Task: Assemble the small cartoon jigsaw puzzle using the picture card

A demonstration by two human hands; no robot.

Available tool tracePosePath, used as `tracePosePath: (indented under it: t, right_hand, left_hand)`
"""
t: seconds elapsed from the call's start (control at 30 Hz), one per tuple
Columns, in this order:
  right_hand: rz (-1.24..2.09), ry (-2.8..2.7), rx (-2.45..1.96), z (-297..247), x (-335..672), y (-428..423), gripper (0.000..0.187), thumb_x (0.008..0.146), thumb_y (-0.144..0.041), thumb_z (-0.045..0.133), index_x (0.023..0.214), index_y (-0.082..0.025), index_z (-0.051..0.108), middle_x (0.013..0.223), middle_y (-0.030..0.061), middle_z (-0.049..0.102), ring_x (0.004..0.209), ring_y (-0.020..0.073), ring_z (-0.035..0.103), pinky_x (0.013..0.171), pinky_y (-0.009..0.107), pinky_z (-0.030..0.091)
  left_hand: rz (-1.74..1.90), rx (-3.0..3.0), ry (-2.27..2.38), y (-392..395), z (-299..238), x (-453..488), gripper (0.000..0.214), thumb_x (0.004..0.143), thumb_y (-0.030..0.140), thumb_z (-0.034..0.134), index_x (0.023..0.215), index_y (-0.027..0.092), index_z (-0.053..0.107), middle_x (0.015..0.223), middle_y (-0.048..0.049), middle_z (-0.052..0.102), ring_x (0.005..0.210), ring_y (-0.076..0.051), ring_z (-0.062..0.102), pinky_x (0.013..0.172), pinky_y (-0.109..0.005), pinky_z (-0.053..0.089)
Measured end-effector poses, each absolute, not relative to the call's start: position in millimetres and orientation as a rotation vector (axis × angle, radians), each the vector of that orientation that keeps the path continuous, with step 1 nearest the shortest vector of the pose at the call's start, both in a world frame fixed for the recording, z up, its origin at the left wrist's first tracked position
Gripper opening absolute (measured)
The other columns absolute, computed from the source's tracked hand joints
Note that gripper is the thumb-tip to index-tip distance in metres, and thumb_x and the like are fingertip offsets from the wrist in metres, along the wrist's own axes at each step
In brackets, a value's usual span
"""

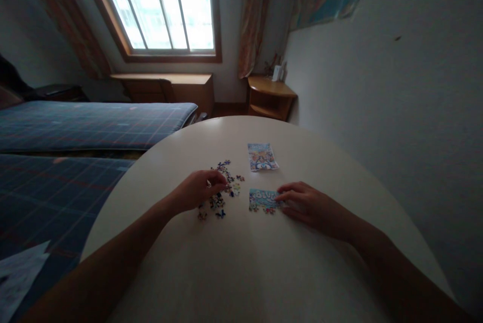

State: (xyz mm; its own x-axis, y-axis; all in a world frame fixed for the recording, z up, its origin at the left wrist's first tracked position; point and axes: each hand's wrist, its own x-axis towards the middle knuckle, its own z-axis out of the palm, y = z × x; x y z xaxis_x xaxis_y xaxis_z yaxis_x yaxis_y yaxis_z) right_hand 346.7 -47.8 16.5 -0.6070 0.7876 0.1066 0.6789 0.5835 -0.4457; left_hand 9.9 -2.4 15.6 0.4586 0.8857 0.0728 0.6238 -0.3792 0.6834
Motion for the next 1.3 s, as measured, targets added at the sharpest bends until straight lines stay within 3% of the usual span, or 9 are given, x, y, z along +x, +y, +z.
tracePosePath:
  t: [0.23, 0.37, 0.63, 0.83, 1.3]
  right_hand:
    - [0.514, -2.514, -1.190, 16, 347, -47, 0.024, 0.092, -0.030, 0.058, 0.112, -0.026, 0.071, 0.123, 0.0109, 0.065, 0.110, 0.0243, 0.064, 0.097, 0.045, 0.052]
    - [0.527, -2.514, -1.184, 16, 348, -47, 0.024, 0.092, -0.031, 0.058, 0.112, -0.025, 0.071, 0.123, 0.0111, 0.065, 0.111, 0.0241, 0.063, 0.098, 0.044, 0.052]
    - [0.524, -2.522, -1.214, 14, 347, -46, 0.024, 0.092, -0.029, 0.058, 0.112, -0.025, 0.070, 0.123, 0.0109, 0.065, 0.111, 0.0237, 0.063, 0.098, 0.045, 0.052]
    - [0.508, -2.512, -1.186, 11, 349, -46, 0.024, 0.092, -0.029, 0.059, 0.113, -0.026, 0.070, 0.123, 0.0103, 0.065, 0.111, 0.0238, 0.063, 0.098, 0.045, 0.052]
    - [0.523, -2.529, -1.203, 15, 348, -48, 0.025, 0.093, -0.031, 0.058, 0.114, -0.026, 0.070, 0.124, 0.0103, 0.065, 0.113, 0.0238, 0.062, 0.099, 0.044, 0.051]
  left_hand:
    - [0.462, 2.223, 1.166, -5, 17, 8, 0.020, 0.088, 0.035, 0.059, 0.094, 0.024, 0.075, 0.092, -0.0029, 0.075, 0.083, -0.018, 0.067, 0.077, -0.028, 0.049]
    - [0.460, 2.313, 1.258, 3, 23, -8, 0.023, 0.089, 0.036, 0.057, 0.094, 0.022, 0.074, 0.092, -0.0049, 0.073, 0.081, -0.018, 0.064, 0.075, -0.028, 0.048]
    - [0.222, 2.365, 1.142, 9, 27, -25, 0.023, 0.085, 0.044, 0.064, 0.092, 0.024, 0.074, 0.095, -0.0048, 0.070, 0.088, -0.021, 0.063, 0.081, -0.031, 0.046]
    - [0.196, 2.356, 1.072, 7, 28, -22, 0.016, 0.082, 0.040, 0.068, 0.085, 0.024, 0.072, 0.094, -0.0038, 0.068, 0.092, -0.022, 0.061, 0.086, -0.032, 0.045]
    - [0.323, 2.314, 1.134, 6, 28, -20, 0.013, 0.088, 0.032, 0.062, 0.090, 0.022, 0.070, 0.087, -0.0014, 0.069, 0.081, -0.017, 0.062, 0.077, -0.027, 0.046]
